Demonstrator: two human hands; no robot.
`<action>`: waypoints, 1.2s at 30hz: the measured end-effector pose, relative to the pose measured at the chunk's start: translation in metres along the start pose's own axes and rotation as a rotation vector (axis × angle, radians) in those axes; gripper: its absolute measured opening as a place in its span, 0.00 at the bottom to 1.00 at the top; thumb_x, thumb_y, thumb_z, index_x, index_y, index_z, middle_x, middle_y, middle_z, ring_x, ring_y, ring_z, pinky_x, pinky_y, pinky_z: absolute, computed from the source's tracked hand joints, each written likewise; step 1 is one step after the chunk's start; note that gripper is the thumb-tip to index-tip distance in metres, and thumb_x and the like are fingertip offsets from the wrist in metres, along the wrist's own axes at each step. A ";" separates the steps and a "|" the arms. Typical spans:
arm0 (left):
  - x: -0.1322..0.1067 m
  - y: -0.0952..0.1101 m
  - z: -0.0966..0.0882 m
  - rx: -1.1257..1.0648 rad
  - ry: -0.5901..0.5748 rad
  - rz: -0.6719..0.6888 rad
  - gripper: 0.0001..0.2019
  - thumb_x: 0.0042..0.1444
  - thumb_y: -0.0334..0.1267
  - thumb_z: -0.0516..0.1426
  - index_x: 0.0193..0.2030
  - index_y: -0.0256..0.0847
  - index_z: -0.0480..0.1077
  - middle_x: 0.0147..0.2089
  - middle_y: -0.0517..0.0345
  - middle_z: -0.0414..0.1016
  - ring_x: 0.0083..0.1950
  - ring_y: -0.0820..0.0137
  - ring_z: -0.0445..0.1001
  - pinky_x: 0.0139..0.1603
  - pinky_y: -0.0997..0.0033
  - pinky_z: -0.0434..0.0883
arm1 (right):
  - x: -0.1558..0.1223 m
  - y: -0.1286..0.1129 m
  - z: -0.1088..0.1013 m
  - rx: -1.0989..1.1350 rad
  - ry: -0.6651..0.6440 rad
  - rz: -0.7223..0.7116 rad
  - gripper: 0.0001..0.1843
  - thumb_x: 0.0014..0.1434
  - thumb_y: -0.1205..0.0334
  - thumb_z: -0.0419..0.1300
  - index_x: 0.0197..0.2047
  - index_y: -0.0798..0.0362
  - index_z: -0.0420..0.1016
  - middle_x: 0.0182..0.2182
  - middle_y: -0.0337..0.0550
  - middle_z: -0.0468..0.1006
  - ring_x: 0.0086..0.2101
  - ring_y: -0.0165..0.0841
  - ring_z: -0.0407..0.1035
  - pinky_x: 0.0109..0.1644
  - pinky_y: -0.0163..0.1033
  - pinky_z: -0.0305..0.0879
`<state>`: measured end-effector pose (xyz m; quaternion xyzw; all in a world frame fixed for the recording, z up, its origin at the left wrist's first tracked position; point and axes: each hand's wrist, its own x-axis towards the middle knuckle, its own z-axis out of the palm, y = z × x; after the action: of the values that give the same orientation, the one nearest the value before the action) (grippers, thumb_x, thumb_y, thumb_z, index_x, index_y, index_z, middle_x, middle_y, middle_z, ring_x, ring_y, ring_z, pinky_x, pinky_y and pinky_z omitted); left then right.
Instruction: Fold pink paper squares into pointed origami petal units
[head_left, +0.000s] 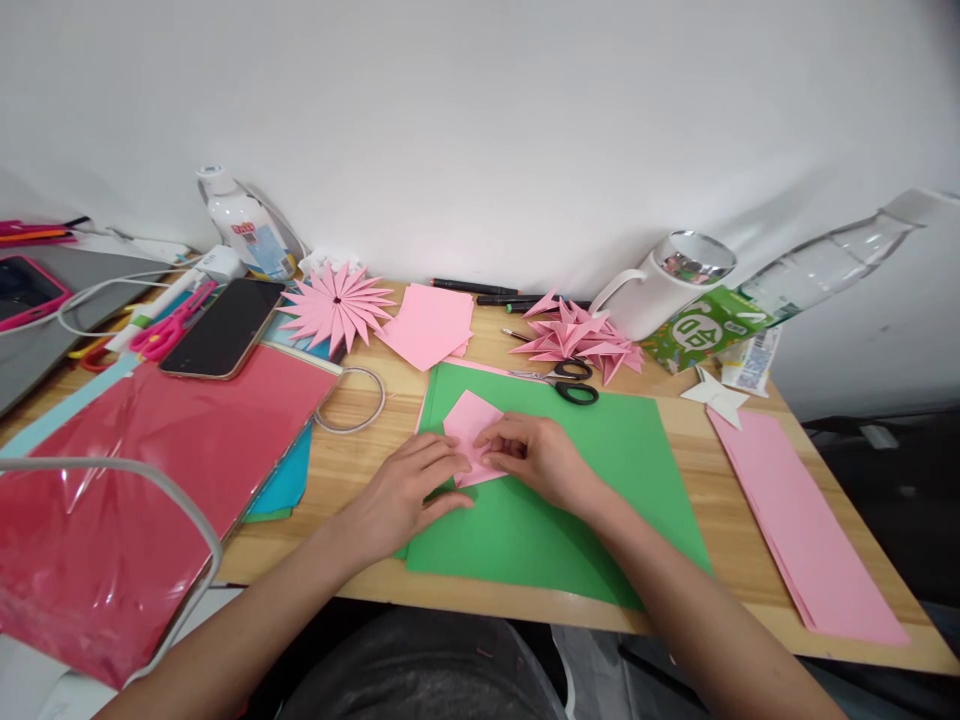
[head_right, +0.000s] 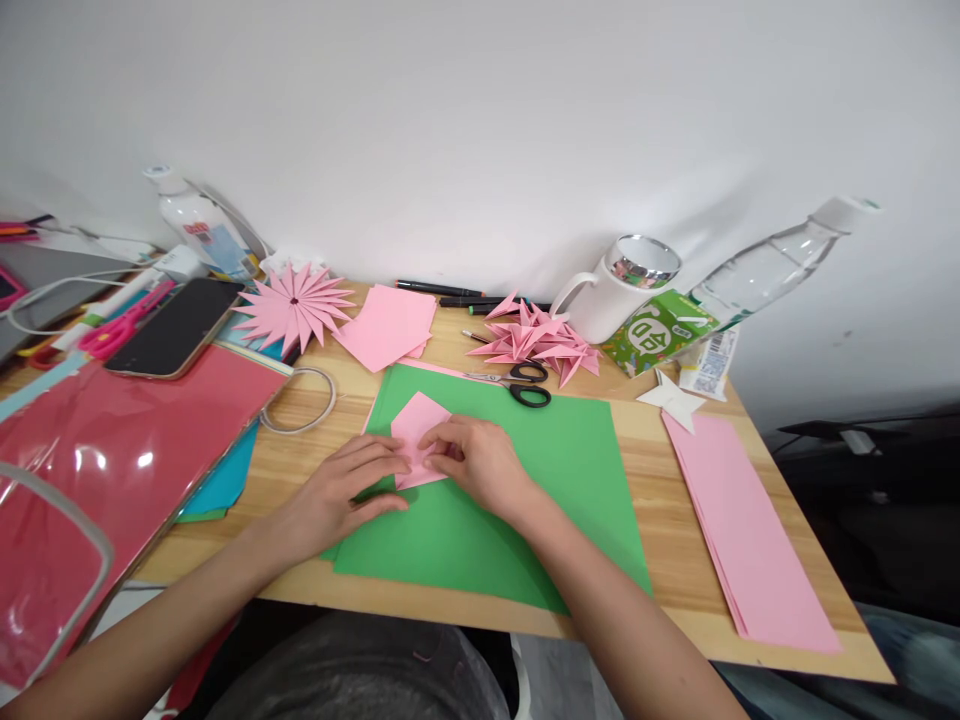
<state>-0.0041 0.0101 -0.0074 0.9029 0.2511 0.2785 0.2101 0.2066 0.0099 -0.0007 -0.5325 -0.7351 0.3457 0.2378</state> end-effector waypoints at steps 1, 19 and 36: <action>0.000 0.000 0.001 0.006 0.000 0.004 0.08 0.57 0.37 0.57 0.43 0.38 0.69 0.41 0.53 0.74 0.50 0.65 0.69 0.50 0.62 0.68 | 0.000 0.000 0.000 -0.005 0.000 0.002 0.07 0.51 0.70 0.63 0.35 0.52 0.78 0.26 0.37 0.72 0.24 0.25 0.61 0.29 0.32 0.56; 0.001 0.001 0.007 -0.016 0.007 -0.078 0.16 0.55 0.40 0.58 0.49 0.40 0.65 0.45 0.52 0.71 0.48 0.65 0.68 0.48 0.61 0.68 | 0.000 0.000 0.001 0.019 -0.001 0.035 0.06 0.51 0.68 0.64 0.35 0.52 0.78 0.26 0.38 0.73 0.24 0.26 0.61 0.28 0.32 0.55; 0.002 0.004 0.009 0.071 0.004 -0.028 0.04 0.60 0.33 0.52 0.41 0.38 0.66 0.41 0.54 0.73 0.48 0.66 0.67 0.49 0.64 0.66 | 0.001 -0.001 0.001 -0.002 -0.005 0.036 0.07 0.50 0.71 0.63 0.34 0.52 0.78 0.26 0.37 0.73 0.24 0.25 0.61 0.28 0.31 0.54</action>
<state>0.0043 0.0057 -0.0113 0.9056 0.2739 0.2682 0.1814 0.2046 0.0106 -0.0004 -0.5447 -0.7264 0.3508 0.2292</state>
